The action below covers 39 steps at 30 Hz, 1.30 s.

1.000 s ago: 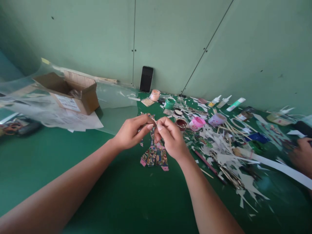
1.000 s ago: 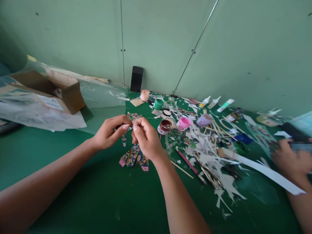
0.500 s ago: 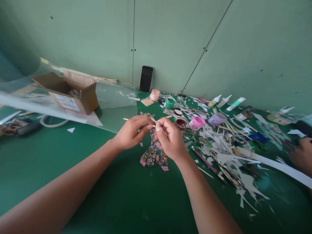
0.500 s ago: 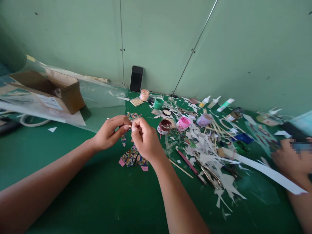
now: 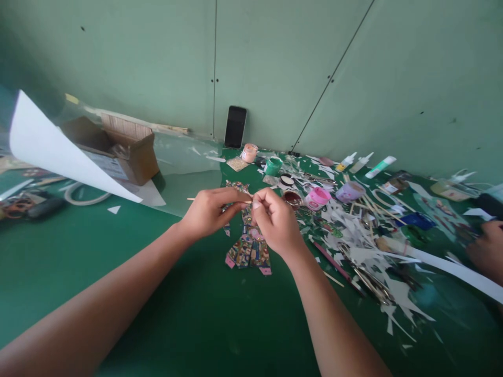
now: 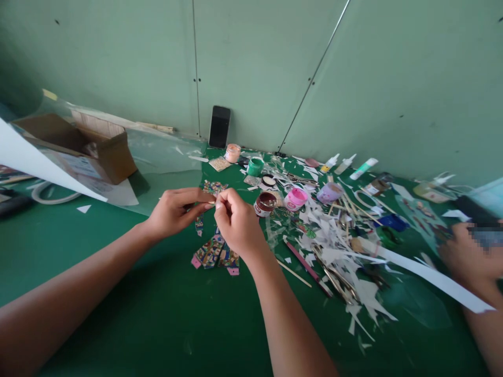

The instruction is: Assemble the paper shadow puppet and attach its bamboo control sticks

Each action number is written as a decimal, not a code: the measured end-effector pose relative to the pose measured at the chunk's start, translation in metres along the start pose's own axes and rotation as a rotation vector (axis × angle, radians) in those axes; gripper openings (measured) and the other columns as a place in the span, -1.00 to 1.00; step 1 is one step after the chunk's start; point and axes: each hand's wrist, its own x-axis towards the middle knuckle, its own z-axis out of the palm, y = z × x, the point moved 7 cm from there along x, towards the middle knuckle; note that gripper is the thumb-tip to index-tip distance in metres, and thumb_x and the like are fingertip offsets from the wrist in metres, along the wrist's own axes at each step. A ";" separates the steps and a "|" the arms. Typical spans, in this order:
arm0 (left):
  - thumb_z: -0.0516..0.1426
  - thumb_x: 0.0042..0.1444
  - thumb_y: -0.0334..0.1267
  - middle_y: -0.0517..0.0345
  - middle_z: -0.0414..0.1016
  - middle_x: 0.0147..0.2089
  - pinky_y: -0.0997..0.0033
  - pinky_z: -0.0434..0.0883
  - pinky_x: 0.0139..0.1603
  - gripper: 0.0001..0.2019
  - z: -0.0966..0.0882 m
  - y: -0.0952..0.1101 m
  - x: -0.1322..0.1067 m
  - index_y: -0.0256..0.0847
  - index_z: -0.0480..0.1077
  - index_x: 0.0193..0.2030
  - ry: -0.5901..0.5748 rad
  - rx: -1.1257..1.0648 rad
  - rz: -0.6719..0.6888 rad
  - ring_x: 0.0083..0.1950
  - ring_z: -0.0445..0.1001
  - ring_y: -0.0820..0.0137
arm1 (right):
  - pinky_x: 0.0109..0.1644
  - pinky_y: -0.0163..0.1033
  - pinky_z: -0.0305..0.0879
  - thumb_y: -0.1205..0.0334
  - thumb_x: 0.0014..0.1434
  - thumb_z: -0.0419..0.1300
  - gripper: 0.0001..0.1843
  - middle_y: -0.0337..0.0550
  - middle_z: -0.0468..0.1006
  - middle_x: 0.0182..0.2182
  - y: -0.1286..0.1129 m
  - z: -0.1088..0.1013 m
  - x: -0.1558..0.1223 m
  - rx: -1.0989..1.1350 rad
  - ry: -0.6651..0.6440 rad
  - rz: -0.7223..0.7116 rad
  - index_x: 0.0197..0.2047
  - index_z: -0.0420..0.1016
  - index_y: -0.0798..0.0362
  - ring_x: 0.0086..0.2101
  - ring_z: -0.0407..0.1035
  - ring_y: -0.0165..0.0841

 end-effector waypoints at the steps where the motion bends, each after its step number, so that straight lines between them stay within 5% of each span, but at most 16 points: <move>1: 0.07 0.30 -0.19 0.06 0.60 -0.28 0.47 0.44 -0.19 -0.80 0.000 -0.001 0.000 -0.20 0.49 -0.18 -0.005 0.011 -0.013 -0.26 0.54 0.41 | -0.45 -0.32 0.08 0.22 0.27 -0.02 -0.86 -0.35 0.26 -0.58 0.001 0.000 0.000 0.005 -0.001 0.002 -0.36 0.18 -0.03 -0.58 0.18 -0.45; 7: -0.02 0.35 -0.17 0.00 0.60 -0.28 0.44 0.47 -0.18 -0.69 0.000 -0.002 0.003 -0.26 0.51 -0.20 -0.040 0.055 -0.056 -0.23 0.56 0.36 | -0.48 -0.32 0.08 0.17 0.29 0.00 -0.84 -0.37 0.24 -0.61 0.009 0.001 0.000 0.077 0.014 0.031 -0.35 0.20 -0.03 -0.59 0.18 -0.45; 17: 0.08 0.30 -0.20 0.07 0.60 -0.34 0.46 0.45 -0.22 -0.78 -0.001 -0.005 -0.001 -0.23 0.52 -0.22 0.052 0.085 -0.021 -0.26 0.54 0.39 | -0.47 -0.33 0.15 0.14 0.27 0.02 -0.82 -0.39 0.27 -0.65 0.013 0.005 0.001 0.184 0.003 0.093 -0.37 0.20 -0.03 -0.61 0.22 -0.45; 39: 0.06 0.30 -0.28 0.09 0.60 -0.32 0.49 0.45 -0.24 -0.81 0.004 -0.006 -0.003 -0.23 0.51 -0.20 0.056 0.182 -0.027 -0.27 0.56 0.41 | -0.49 -0.33 0.08 0.17 0.25 0.01 -0.83 -0.41 0.21 -0.66 0.018 0.003 0.002 0.065 0.047 0.093 -0.38 0.22 -0.02 -0.63 0.17 -0.46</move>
